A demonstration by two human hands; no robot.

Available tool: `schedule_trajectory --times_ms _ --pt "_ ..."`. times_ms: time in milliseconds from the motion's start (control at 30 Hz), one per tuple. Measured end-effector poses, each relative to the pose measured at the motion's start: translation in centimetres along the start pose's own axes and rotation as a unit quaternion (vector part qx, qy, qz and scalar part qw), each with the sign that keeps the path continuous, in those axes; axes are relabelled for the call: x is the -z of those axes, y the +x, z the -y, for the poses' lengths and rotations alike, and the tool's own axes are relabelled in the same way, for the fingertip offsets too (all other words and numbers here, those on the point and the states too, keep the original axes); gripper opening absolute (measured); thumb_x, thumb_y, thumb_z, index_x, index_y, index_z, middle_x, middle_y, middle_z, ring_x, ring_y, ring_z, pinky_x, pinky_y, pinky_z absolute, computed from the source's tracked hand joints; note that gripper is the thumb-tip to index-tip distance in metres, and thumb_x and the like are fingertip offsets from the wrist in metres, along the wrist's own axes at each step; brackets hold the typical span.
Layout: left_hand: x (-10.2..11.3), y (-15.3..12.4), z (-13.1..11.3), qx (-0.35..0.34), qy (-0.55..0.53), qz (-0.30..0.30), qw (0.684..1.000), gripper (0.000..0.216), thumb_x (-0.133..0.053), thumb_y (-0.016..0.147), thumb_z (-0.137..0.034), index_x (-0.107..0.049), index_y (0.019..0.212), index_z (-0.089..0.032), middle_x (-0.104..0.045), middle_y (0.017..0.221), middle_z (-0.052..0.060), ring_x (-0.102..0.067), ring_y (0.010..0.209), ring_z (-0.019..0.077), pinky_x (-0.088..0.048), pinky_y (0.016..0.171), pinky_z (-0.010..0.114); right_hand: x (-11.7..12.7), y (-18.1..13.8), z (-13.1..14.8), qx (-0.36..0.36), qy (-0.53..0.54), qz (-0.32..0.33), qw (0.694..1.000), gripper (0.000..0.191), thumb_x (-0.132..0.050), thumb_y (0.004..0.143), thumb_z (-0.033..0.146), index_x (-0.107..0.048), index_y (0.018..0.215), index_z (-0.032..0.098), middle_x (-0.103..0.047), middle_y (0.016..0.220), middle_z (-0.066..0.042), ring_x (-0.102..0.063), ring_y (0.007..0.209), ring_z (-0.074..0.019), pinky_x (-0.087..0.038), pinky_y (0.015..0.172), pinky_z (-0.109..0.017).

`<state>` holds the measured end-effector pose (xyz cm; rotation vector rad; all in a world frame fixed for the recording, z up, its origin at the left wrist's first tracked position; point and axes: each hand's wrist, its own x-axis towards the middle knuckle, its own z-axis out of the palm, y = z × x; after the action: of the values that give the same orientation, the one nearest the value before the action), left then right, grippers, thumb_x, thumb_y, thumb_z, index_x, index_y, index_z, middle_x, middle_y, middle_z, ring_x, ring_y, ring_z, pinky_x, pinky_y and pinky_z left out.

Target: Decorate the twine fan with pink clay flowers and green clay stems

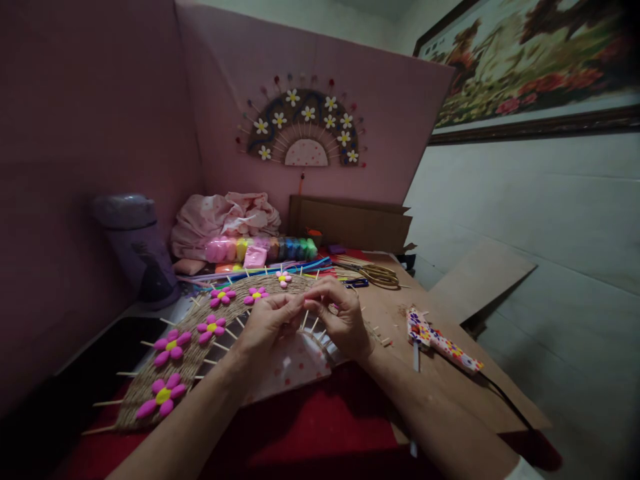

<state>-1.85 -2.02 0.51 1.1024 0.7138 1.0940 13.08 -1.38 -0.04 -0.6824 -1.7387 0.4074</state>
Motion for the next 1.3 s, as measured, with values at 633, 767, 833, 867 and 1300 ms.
schedule_trajectory --times_ms 633,767,833,867,1300 --pt "-0.12 -0.07 -0.35 0.007 -0.035 -0.014 0.999 0.039 -0.075 0.063 -0.043 -0.050 0.054 -0.015 -0.038 0.043 -0.006 -0.025 0.036 0.0023 -0.012 0.035 0.019 -0.20 0.02 0.19 0.000 0.000 -0.015 1.000 0.003 -0.061 0.082 0.022 -0.063 0.084 0.020 -0.060 0.077 -0.002 -0.053 0.071 -0.0140 -0.043 0.062 -0.028" --pt "-0.09 -0.06 -0.26 0.009 -0.034 -0.018 0.999 0.040 -0.072 0.066 -0.046 -0.050 0.055 -0.015 -0.036 0.044 -0.006 -0.024 0.036 0.0024 -0.012 0.035 0.020 -0.16 0.02 0.23 -0.002 -0.009 -0.010 1.000 0.003 -0.061 0.083 0.022 -0.063 0.083 0.020 -0.061 0.077 -0.002 -0.054 0.072 -0.0142 -0.044 0.063 -0.028" --pt "-0.13 -0.10 -0.27 0.011 -0.030 -0.019 0.999 0.039 -0.070 0.067 -0.047 -0.051 0.056 -0.014 -0.036 0.045 -0.006 -0.024 0.036 0.0024 -0.013 0.035 0.019 -0.11 0.05 0.25 0.007 -0.007 -0.011 1.000 0.004 -0.061 0.083 0.022 -0.063 0.081 0.020 -0.061 0.078 -0.002 -0.055 0.073 -0.0147 -0.044 0.064 -0.028" --pt "-0.15 -0.12 -0.28 0.009 -0.026 -0.019 0.999 0.038 -0.071 0.067 -0.045 -0.052 0.057 -0.014 -0.037 0.046 -0.006 -0.025 0.037 0.0025 -0.014 0.035 0.019 -0.08 0.06 0.24 0.009 -0.007 -0.011 1.000 0.003 -0.061 0.083 0.022 -0.063 0.082 0.020 -0.060 0.078 -0.002 -0.055 0.073 -0.0147 -0.044 0.063 -0.028" --pt "-0.52 -0.29 -0.58 -0.003 0.004 -0.050 0.999 0.036 -0.076 0.060 -0.043 -0.056 0.060 -0.013 -0.040 0.047 -0.006 -0.028 0.038 0.0028 -0.016 0.036 0.018 -0.17 -0.04 -0.08 -0.002 -0.021 -0.015 1.000 0.003 -0.062 0.082 0.023 -0.063 0.083 0.020 -0.062 0.079 -0.003 -0.055 0.073 -0.0150 -0.044 0.063 -0.028"
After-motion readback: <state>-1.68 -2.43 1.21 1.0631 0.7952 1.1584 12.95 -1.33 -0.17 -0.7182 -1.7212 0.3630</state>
